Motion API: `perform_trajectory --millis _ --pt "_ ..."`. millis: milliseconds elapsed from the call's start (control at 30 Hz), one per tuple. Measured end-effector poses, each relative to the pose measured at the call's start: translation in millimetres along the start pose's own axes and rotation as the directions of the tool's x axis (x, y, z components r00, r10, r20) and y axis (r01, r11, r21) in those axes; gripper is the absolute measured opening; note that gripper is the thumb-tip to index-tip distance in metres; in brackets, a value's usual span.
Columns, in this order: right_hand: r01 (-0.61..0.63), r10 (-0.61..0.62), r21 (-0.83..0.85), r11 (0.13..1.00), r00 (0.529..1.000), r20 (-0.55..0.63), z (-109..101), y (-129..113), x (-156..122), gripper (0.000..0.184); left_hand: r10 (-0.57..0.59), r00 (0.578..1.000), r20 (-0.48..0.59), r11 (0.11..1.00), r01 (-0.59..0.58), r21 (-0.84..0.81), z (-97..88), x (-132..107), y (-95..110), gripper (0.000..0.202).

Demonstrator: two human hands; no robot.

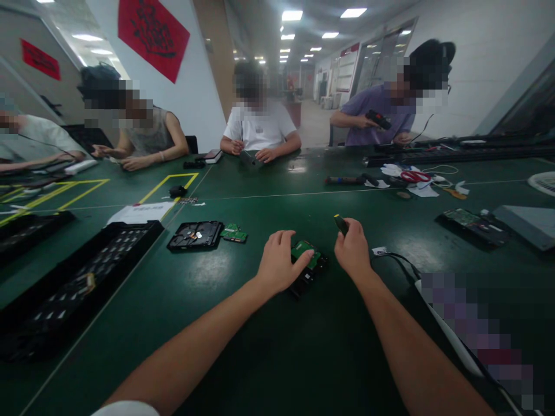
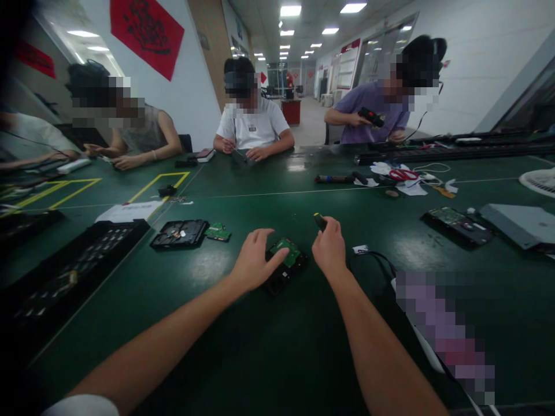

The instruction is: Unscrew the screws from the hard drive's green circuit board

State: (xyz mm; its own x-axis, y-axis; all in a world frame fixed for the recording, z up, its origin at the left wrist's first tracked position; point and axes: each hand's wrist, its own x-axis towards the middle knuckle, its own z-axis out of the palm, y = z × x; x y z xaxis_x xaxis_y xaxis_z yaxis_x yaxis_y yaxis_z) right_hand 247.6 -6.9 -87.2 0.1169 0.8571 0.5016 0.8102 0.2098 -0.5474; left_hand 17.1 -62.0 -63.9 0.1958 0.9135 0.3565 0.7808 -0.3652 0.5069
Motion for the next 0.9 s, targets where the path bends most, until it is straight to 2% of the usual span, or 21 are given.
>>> perform_trajectory --millis 67,133,200,267,367,500,667,900 --pt "-0.028 0.029 -0.023 0.999 0.998 0.053 3.6 0.2 -0.9 0.044 -0.013 0.999 -0.037 0.997 0.016 0.070 4.6 -27.9 -1.5 0.074" --pt "-0.046 0.055 -0.078 0.996 0.993 0.109 7.9 -3.7 -3.0 0.045 0.001 1.000 0.011 0.994 -0.002 0.105 7.5 -51.3 -0.7 0.096" --pt "-0.073 0.101 -0.163 0.984 0.980 0.170 12.3 -8.6 -4.7 0.042 0.009 0.997 0.072 0.992 -0.018 0.126 9.4 -66.0 1.1 0.114" --pt "-0.094 0.153 -0.246 0.965 0.960 0.235 16.1 -12.0 -5.2 0.041 0.002 0.995 0.100 0.990 -0.015 0.138 10.9 -71.5 2.2 0.123" --pt "-0.098 0.198 -0.320 0.942 0.934 0.297 19.6 -12.3 -3.6 0.043 -0.041 0.993 0.107 0.990 0.026 0.142 11.8 -69.3 0.4 0.120" --pt "-0.088 0.206 -0.351 0.932 0.927 0.315 21.7 -8.4 3.0 0.046 -0.032 0.990 0.140 0.991 0.013 0.134 6.8 -65.1 -7.0 0.101" --pt "-0.069 0.228 -0.400 0.914 0.903 0.364 30.4 -6.9 21.8 0.042 0.016 0.986 0.167 0.991 -0.038 0.131 -10.5 -67.3 -22.9 0.091" --pt "-0.018 0.167 -0.345 0.939 0.898 0.407 59.4 -14.6 62.9 0.036 0.130 0.955 0.265 0.989 -0.142 0.028 -39.5 -71.1 -57.8 0.096"
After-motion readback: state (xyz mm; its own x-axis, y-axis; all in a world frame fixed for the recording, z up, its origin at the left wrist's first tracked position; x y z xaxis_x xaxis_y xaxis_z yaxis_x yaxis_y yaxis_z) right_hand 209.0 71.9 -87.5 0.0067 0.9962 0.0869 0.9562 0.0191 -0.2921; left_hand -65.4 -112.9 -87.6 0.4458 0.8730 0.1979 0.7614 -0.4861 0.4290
